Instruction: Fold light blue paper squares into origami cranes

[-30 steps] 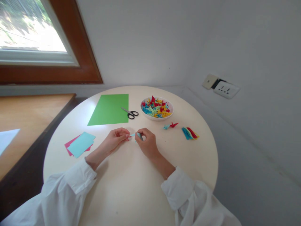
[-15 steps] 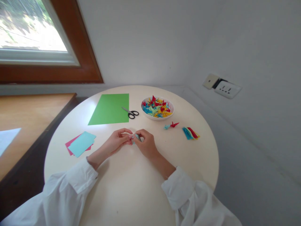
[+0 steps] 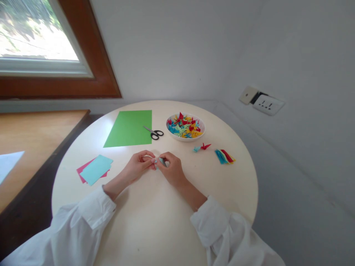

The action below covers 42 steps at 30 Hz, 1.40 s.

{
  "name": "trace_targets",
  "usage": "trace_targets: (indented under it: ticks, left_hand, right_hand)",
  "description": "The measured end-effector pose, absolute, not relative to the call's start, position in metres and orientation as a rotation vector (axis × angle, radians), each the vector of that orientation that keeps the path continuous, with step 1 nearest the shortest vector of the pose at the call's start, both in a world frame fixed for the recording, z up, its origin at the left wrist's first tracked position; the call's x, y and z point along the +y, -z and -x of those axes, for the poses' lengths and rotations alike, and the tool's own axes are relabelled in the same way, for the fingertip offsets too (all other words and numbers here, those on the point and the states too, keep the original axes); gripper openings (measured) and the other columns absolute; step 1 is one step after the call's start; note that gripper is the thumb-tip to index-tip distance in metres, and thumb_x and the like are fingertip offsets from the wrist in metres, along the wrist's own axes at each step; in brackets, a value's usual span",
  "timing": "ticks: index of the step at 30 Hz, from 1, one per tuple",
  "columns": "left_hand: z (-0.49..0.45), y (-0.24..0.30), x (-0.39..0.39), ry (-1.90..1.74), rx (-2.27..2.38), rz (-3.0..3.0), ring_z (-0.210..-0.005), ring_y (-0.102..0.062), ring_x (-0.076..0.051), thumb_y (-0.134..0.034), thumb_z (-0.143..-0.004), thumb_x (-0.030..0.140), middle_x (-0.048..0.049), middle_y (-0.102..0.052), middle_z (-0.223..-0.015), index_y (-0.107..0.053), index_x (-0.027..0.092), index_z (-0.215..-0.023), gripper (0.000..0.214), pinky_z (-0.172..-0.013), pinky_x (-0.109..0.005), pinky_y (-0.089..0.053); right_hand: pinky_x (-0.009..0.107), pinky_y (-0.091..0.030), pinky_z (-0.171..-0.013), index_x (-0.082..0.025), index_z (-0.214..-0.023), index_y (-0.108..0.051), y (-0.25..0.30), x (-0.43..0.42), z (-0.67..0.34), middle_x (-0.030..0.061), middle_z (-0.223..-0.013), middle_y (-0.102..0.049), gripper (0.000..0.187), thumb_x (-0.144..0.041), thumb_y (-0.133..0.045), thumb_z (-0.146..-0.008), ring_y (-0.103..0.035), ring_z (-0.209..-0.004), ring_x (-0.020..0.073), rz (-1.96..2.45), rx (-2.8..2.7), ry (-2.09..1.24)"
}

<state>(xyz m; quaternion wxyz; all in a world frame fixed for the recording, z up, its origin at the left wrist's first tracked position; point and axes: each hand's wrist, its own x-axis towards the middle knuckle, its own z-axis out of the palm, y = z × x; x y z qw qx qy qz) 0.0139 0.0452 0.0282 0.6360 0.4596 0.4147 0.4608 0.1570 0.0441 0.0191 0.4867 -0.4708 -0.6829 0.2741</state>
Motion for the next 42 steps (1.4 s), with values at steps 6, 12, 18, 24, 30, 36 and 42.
trace_targets:
  ticks: [6,12,18,24,30,36,42]
  left_hand:
    - [-0.0158,-0.0312,0.0429,-1.055,0.927,-1.024,-0.055,-0.06,-0.011,-0.075,-0.056,0.033,-0.0003,-0.064,-0.057,-0.055,0.013,-0.075,0.034,-0.062,-0.025,-0.047]
    - [-0.016,-0.0291,0.0433,-1.062,0.924,-1.069,-0.053,-0.058,-0.01,-0.074,-0.056,0.034,0.0005,-0.062,-0.057,-0.056,0.013,-0.075,0.033,-0.056,-0.022,-0.044]
    - [-0.0161,-0.0297,0.0436,-1.056,0.926,-1.12,-0.05,-0.055,-0.009,-0.071,-0.06,0.03,0.0022,-0.06,-0.053,-0.056,0.014,-0.074,0.027,-0.052,-0.02,-0.041]
    - [-0.0158,-0.0302,0.0443,-1.101,1.027,-1.077,-0.048,-0.054,-0.009,-0.069,-0.06,0.025,0.0024,-0.058,-0.051,-0.054,0.014,-0.071,0.022,-0.05,-0.02,-0.039]
    - [-0.0158,-0.0292,0.0459,-1.115,1.072,-1.09,-0.048,-0.053,-0.009,-0.069,-0.059,0.027,0.0021,-0.057,-0.05,-0.054,0.014,-0.07,0.023,-0.05,-0.021,-0.04]
    - [-0.014,-0.0259,0.0467,-1.116,1.096,-1.136,-0.05,-0.053,-0.009,-0.07,-0.059,0.031,0.0017,-0.057,-0.054,-0.054,0.014,-0.069,0.025,-0.05,-0.021,-0.039]
    - [-0.0143,-0.0268,0.0461,-1.099,1.112,-1.139,-0.051,-0.052,-0.009,-0.069,-0.059,0.03,0.0017,-0.056,-0.053,-0.055,0.014,-0.067,0.023,-0.051,-0.021,-0.039]
  right_hand:
    - [0.022,-0.038,-0.051,-0.017,-0.065,-0.056,-0.0191,0.0451,-0.1569,-0.0011,-0.059,-0.055,0.007,-0.023,-0.053,-0.068,-0.047,-0.053,0.0103,1.153,-1.656,-0.653]
    - [0.022,-0.039,-0.052,-0.016,-0.065,-0.057,-0.0188,0.0444,-0.1561,-0.001,-0.059,-0.055,0.007,-0.022,-0.053,-0.068,-0.048,-0.054,0.0106,1.153,-1.663,-0.667]
    - [0.025,-0.044,-0.059,-0.018,-0.069,-0.057,-0.0199,0.0442,-0.1563,-0.0002,-0.064,-0.058,0.004,-0.02,-0.054,-0.07,-0.054,-0.06,0.0123,1.098,-1.672,-0.682]
    - [0.027,-0.046,-0.065,-0.019,-0.073,-0.057,-0.0227,0.0463,-0.1604,0.0044,-0.081,-0.059,0.002,-0.019,-0.055,-0.073,-0.056,-0.079,0.0158,1.018,-1.663,-0.516]
    - [0.025,-0.04,-0.056,-0.019,-0.07,-0.058,-0.0238,0.0462,-0.162,0.0009,-0.069,-0.052,0.007,-0.019,-0.054,-0.076,-0.049,-0.064,0.013,1.071,-1.715,-0.426]
    - [0.025,-0.041,-0.056,-0.019,-0.071,-0.058,-0.0229,0.0445,-0.1604,-0.0004,-0.067,-0.053,0.007,-0.021,-0.055,-0.077,-0.05,-0.06,0.0117,1.033,-1.726,-0.538]
    - [0.024,-0.043,-0.057,-0.019,-0.071,-0.058,-0.023,0.0438,-0.1595,-0.0002,-0.067,-0.054,0.008,-0.022,-0.055,-0.077,-0.051,-0.06,0.0116,1.038,-1.712,-0.591]
